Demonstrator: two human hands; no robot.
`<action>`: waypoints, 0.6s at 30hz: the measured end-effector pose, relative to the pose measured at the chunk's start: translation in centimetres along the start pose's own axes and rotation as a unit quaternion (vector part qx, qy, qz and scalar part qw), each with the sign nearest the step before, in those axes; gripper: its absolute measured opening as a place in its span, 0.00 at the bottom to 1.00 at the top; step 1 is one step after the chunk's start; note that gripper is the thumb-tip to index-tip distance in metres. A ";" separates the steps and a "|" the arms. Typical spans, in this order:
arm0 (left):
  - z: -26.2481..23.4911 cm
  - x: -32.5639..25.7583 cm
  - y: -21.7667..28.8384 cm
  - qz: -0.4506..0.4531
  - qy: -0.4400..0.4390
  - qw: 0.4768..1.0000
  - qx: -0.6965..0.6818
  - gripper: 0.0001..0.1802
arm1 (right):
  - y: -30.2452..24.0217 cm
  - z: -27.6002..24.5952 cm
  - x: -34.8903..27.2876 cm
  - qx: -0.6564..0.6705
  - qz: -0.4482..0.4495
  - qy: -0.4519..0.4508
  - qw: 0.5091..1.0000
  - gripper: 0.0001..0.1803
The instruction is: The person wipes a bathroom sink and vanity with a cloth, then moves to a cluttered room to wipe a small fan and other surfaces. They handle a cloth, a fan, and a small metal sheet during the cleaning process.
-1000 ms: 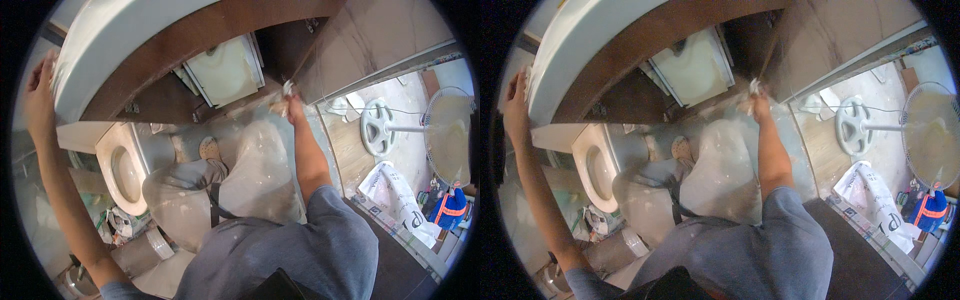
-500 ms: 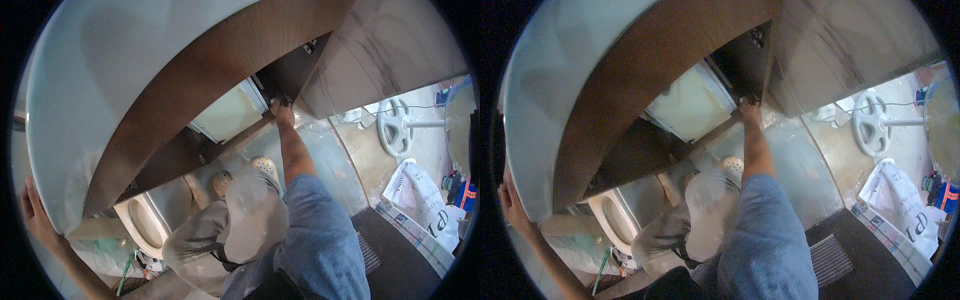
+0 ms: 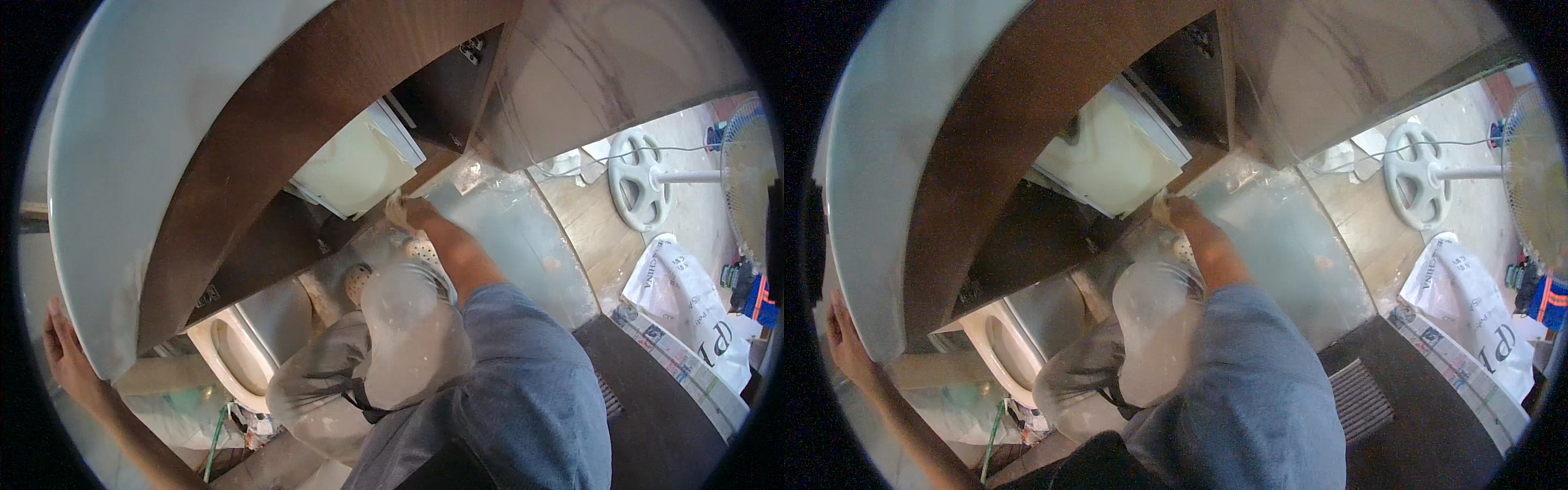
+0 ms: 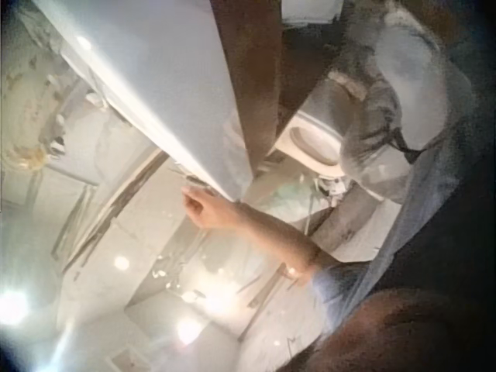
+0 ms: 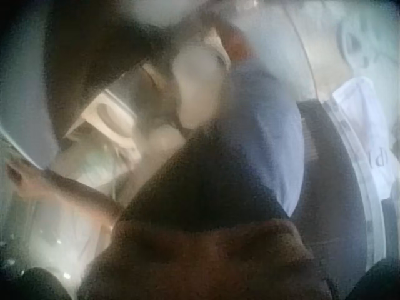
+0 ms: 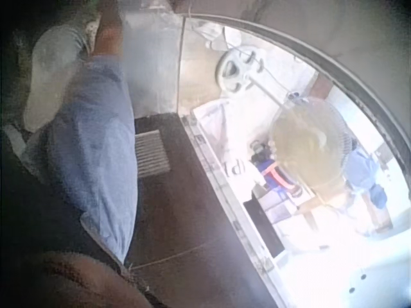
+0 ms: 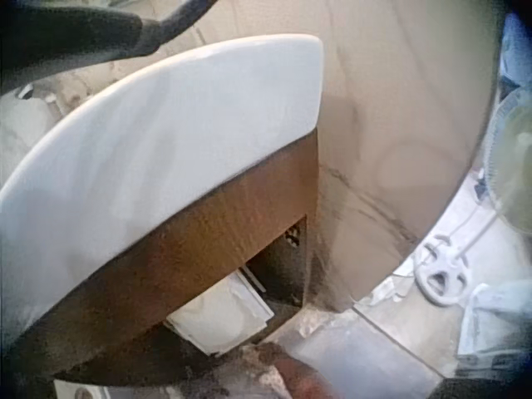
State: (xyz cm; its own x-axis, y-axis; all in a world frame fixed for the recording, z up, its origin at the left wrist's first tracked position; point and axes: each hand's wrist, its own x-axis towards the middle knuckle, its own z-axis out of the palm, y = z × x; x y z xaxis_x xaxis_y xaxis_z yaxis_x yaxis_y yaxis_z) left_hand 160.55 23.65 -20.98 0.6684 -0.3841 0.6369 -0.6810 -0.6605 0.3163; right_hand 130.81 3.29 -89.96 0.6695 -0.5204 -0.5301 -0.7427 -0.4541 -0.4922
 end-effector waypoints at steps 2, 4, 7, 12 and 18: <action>-0.2 0.8 0.5 -0.032 -0.032 0.999 -0.005 0.26 | 3.8 -0.5 1.2 0.029 0.091 0.102 0.990 0.20; -0.3 0.5 0.5 -0.041 -0.036 0.998 -0.011 0.26 | 5.7 -3.8 0.9 0.122 0.248 0.213 0.937 0.19; -0.4 -0.7 -0.2 -0.008 -0.018 1.000 0.002 0.25 | 5.0 -11.3 -3.0 0.117 0.274 0.205 0.932 0.16; -0.8 1.1 -1.3 0.064 -0.049 0.997 -0.007 0.21 | 7.8 -8.9 -1.0 0.075 0.297 0.200 0.931 0.29; -1.9 0.2 -1.6 0.044 -0.054 0.996 0.057 0.25 | 5.0 -11.0 -2.8 -0.002 0.261 0.075 0.963 0.27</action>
State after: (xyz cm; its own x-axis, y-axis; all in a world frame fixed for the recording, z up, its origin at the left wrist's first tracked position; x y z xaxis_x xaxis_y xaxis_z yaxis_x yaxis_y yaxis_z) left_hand 161.21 25.88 -20.07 0.6395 -0.5067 0.5781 -0.7045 -0.6872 0.1770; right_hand 125.08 -5.52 -83.34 0.1966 -0.7764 -0.5988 -0.9772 -0.1053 -0.1843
